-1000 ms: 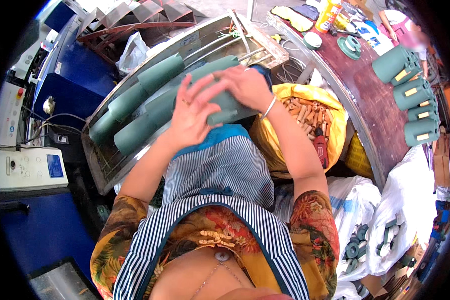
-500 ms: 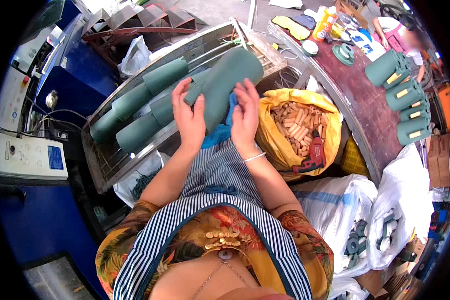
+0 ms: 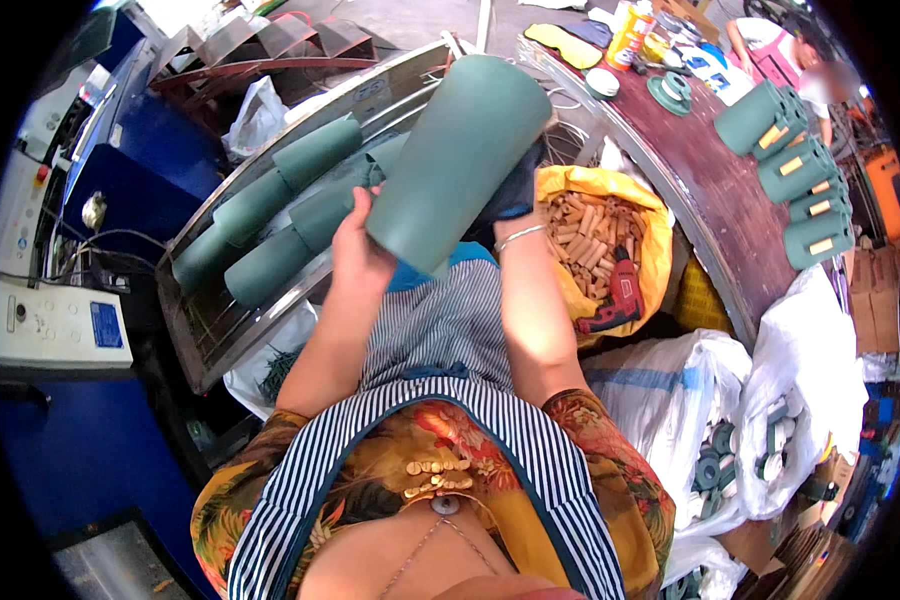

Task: The person picks up green cylindrical plastic components, uses a power drill to create a hole in each one, and inserts a wooden handle into the hole. They repeat this process for multiple items and place the finished assemblies into a large white bag.

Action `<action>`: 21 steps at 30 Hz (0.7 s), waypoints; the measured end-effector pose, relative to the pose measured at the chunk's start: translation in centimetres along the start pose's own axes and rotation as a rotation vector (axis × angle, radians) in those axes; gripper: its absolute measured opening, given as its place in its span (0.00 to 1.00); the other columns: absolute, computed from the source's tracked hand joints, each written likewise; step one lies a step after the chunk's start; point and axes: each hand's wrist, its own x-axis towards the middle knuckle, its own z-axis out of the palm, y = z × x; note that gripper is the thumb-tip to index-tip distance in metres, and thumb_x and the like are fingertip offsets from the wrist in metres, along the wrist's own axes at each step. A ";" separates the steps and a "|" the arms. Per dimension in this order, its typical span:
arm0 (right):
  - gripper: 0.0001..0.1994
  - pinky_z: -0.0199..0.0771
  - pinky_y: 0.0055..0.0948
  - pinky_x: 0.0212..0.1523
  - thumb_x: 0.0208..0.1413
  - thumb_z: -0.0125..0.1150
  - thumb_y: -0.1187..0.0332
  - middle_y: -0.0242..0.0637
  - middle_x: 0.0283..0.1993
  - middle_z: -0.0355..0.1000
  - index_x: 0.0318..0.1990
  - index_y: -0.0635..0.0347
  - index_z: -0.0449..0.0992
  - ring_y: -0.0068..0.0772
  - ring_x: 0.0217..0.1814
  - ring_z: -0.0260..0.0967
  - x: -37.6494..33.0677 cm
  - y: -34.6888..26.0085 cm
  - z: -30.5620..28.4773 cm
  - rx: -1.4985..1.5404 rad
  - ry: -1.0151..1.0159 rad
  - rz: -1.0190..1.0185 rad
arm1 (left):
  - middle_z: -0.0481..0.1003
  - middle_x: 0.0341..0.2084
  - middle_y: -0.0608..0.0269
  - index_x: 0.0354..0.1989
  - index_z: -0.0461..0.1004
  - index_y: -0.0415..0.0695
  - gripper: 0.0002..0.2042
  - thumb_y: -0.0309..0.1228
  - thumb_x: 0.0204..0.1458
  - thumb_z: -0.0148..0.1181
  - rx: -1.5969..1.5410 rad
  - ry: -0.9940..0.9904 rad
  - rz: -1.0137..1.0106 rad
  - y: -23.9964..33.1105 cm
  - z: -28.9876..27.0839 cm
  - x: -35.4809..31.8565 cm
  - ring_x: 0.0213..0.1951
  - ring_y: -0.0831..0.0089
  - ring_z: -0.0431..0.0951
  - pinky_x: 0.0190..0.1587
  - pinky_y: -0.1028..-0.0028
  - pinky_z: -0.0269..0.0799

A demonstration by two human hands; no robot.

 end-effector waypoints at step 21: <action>0.20 0.72 0.27 0.49 0.62 0.56 0.64 0.40 0.55 0.72 0.60 0.59 0.69 0.29 0.48 0.72 -9.6 2.0 -7.0 0.204 -0.217 0.365 | 0.69 0.54 0.50 0.32 0.75 0.42 0.15 0.43 0.52 0.58 1.995 -1.190 1.450 7.8 1.7 -6.0 0.63 0.46 0.62 0.66 0.45 0.52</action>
